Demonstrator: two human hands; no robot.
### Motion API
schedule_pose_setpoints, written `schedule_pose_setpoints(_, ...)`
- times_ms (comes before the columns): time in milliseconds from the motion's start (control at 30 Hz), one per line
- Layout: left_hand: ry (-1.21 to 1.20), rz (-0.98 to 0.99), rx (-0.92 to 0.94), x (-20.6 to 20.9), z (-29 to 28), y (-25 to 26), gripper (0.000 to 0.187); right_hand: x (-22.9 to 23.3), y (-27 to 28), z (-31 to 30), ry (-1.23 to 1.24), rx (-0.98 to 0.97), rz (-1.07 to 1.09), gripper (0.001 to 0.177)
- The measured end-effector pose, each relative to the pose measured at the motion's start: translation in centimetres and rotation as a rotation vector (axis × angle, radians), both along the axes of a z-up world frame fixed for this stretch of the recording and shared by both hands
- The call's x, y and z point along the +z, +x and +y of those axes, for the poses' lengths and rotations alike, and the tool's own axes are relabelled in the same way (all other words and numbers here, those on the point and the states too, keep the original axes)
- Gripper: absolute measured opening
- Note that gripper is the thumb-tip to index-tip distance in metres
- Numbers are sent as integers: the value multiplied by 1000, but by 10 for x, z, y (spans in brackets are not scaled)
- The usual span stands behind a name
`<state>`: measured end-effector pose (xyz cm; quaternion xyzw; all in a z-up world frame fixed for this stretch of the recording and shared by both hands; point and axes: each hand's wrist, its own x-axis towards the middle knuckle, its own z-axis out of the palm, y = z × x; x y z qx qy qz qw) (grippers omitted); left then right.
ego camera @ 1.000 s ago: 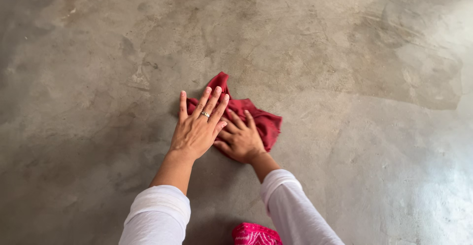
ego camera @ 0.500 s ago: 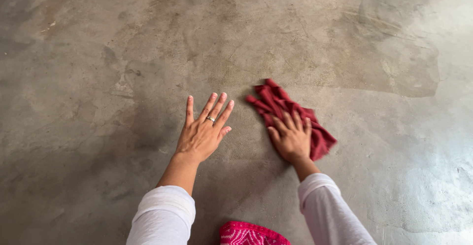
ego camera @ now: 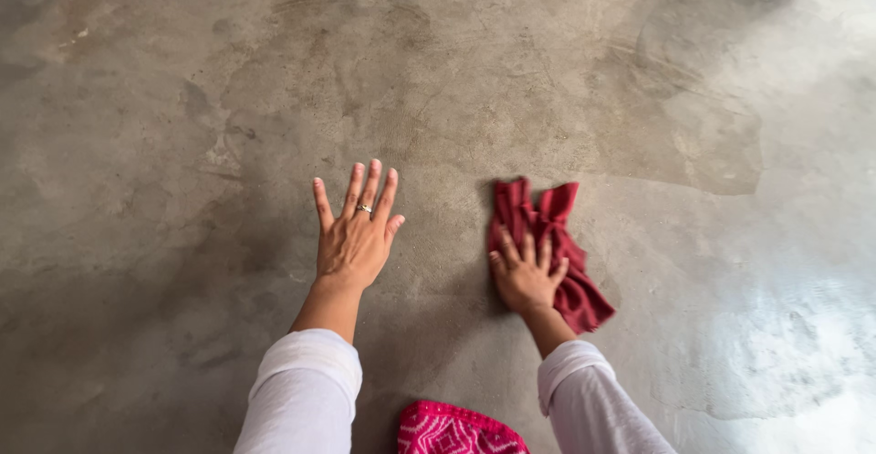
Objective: The person wipes a concrete floor with a red cloth, moving across the surface and along the base of a white wall. They periodically dip the cloth into an orange bucket of water, wring it out, and resume wiping.
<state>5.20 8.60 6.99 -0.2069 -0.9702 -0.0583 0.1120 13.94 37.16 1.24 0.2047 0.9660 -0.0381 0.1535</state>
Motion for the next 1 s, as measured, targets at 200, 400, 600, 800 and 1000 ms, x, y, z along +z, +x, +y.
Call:
schedule_pose_setpoints(200,192,-108,312,2,33,22,67,12,10,-67,22,233,-47,64)
schedule_pose_setpoints(400,215,-86,169,-3,30,46,67,28,12,-76,-51,334,-94,62)
schedule_pose_setpoints(600,268,-95,193,2,30,49,68,40,6,-71,-80,331,-126,59)
schedule_pose_setpoints(800,213,-55,103,19,22,33,66,57,0,-83,-92,264,-261,58)
schedule_pose_setpoints(1000,194,16,122,31,19,32,67,62,12,-86,-78,319,-225,59)
